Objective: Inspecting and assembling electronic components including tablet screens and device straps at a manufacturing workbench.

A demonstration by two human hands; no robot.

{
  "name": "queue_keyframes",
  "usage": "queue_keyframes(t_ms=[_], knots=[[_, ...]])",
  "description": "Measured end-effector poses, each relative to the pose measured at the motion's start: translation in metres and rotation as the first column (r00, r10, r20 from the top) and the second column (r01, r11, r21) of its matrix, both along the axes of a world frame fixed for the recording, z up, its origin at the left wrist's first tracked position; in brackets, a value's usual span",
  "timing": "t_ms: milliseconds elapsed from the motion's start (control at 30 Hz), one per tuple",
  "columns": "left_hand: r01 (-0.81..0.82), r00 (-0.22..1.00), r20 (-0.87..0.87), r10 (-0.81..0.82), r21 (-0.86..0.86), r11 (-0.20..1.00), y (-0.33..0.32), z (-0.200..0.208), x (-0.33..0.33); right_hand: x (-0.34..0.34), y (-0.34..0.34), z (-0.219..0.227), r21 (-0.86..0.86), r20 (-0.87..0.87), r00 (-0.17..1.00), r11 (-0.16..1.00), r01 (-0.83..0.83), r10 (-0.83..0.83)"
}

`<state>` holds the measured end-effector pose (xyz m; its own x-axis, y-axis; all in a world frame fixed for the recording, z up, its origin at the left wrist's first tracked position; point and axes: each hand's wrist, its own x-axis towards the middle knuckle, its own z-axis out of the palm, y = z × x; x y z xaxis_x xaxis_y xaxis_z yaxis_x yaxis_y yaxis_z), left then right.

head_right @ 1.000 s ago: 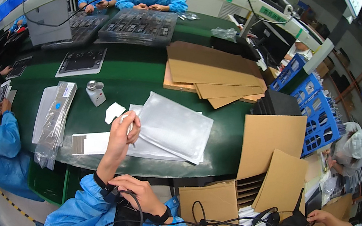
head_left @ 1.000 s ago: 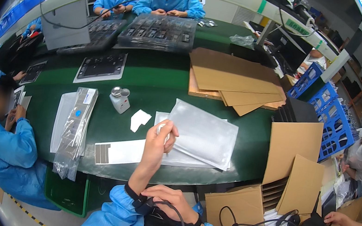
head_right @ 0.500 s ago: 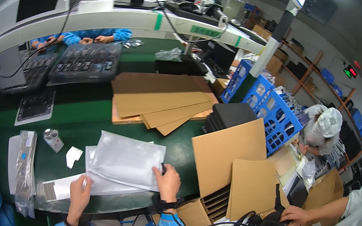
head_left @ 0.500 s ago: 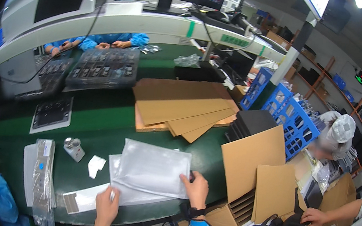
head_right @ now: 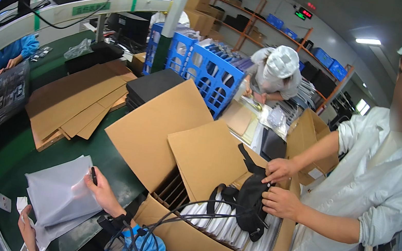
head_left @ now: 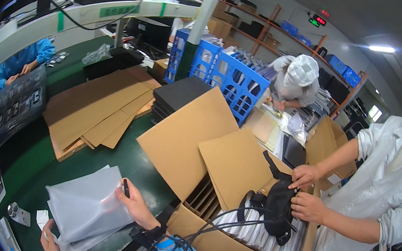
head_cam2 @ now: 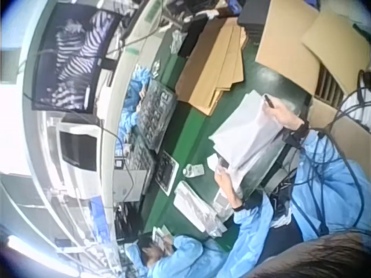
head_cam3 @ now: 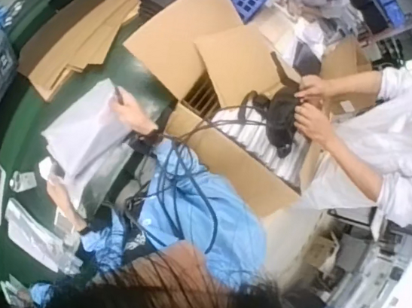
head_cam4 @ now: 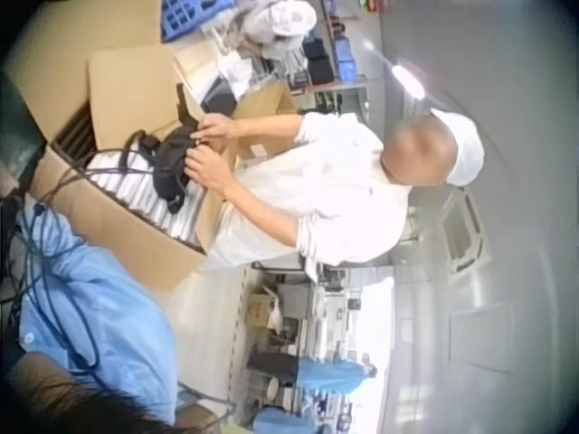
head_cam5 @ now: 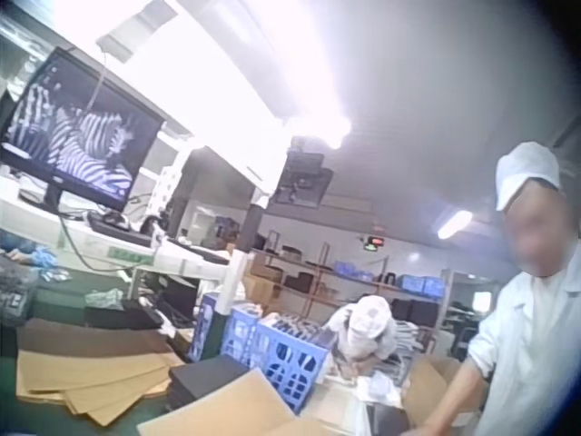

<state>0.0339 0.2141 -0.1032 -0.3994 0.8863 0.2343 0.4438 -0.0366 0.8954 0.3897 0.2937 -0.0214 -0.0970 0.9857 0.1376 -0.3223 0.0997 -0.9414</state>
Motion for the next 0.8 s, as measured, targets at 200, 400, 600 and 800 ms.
queue_keyframes(t_ms=[200,400,600,800], knots=[[0.036,0.991,0.131,-0.006,-0.221,0.975,-0.026,0.091,0.057,0.001,-0.022,0.013,-0.006,-0.094,0.99,0.994,-0.107,0.106],[0.025,0.958,0.281,0.062,-0.296,0.955,-0.049,0.091,0.056,0.029,-0.044,0.033,-0.237,-0.195,0.912,0.885,-0.401,0.361],[0.038,0.991,0.131,-0.04,0.018,0.999,-0.086,0.025,0.018,0.028,-0.056,0.019,-0.176,0.036,0.922,0.911,-0.374,0.385],[-0.031,0.996,0.07,0.047,-0.219,0.975,-0.079,0.012,0.006,0.015,-0.06,0.01,-0.15,0.503,0.857,0.988,-0.046,0.116]])
